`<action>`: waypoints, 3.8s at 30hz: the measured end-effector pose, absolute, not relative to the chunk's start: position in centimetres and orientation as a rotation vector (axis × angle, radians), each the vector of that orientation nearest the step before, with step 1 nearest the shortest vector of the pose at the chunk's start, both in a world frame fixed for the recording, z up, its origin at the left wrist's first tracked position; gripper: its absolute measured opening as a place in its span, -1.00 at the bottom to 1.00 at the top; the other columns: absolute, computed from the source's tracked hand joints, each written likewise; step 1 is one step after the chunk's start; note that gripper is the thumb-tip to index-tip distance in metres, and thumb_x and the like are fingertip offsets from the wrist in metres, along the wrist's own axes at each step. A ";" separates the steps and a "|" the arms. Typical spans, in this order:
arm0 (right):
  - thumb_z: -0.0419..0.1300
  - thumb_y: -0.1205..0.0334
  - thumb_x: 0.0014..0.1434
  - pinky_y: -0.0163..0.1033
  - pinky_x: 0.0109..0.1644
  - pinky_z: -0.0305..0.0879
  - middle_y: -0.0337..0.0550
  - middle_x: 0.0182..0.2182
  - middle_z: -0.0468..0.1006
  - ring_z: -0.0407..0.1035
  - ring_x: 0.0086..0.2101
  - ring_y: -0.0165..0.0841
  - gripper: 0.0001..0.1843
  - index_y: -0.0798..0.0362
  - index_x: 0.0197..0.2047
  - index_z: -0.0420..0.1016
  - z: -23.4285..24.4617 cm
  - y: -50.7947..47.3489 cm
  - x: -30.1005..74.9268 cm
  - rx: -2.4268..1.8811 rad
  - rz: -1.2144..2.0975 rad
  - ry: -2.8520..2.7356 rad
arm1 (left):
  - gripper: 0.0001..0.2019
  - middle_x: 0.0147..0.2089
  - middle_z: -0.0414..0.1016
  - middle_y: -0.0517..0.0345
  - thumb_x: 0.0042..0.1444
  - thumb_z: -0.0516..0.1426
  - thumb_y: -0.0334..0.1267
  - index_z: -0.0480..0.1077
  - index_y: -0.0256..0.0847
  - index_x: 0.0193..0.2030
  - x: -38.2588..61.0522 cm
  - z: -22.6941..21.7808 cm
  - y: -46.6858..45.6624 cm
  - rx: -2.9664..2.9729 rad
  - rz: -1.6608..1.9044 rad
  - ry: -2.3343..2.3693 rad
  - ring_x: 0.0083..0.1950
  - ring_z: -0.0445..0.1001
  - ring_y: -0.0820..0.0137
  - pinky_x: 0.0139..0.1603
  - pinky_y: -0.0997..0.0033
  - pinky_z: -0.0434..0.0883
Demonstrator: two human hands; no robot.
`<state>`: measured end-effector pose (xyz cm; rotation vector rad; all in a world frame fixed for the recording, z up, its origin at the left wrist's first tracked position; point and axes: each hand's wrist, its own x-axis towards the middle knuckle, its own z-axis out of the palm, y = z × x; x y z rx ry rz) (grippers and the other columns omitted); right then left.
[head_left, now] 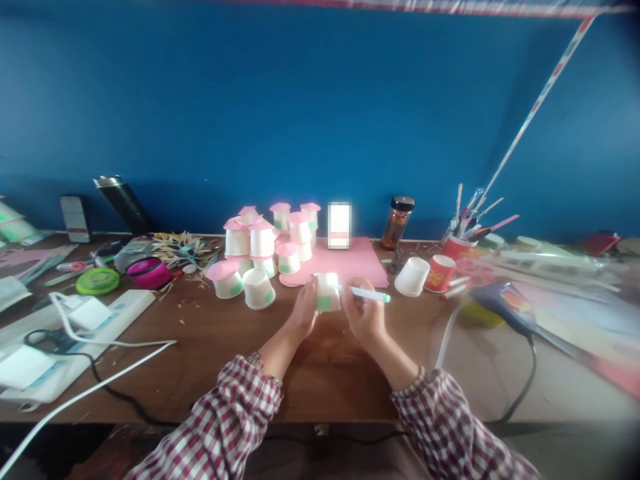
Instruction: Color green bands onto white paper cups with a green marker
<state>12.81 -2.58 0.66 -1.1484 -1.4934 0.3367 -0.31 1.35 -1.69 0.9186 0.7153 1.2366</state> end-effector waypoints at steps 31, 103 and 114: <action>0.08 0.19 0.21 -0.40 -0.55 0.20 -0.28 -0.56 0.40 0.23 -0.62 -0.49 -0.84 0.09 -0.34 0.36 1.1 -2.6 12.8 -1.132 0.269 -1.518 | -0.52 -0.43 0.34 0.15 0.07 0.06 0.18 0.40 -0.27 -0.26 -0.2 -1.2 1.0 0.919 1.247 0.722 -0.40 0.30 0.44 -0.36 0.41 0.28; 0.07 0.18 0.21 -0.40 -0.54 0.23 -0.27 -0.55 0.41 0.27 -0.61 -0.48 -0.85 0.07 -0.31 0.35 1.3 -2.7 12.6 -1.132 0.307 -1.506 | -0.54 -0.42 0.37 0.16 0.05 0.09 0.18 0.40 -0.25 -0.30 0.0 -1.1 1.0 0.914 1.255 0.702 -0.37 0.35 0.43 -0.35 0.44 0.30; 0.08 0.19 0.20 -0.40 -0.54 0.23 -0.26 -0.54 0.42 0.28 -0.60 -0.48 -0.86 0.08 -0.31 0.36 1.2 -2.6 12.7 -1.128 0.295 -1.515 | -0.54 -0.38 0.40 0.13 0.08 0.05 0.17 0.40 -0.25 -0.26 -0.1 -1.4 1.2 0.941 1.261 0.703 -0.33 0.37 0.40 -0.31 0.42 0.31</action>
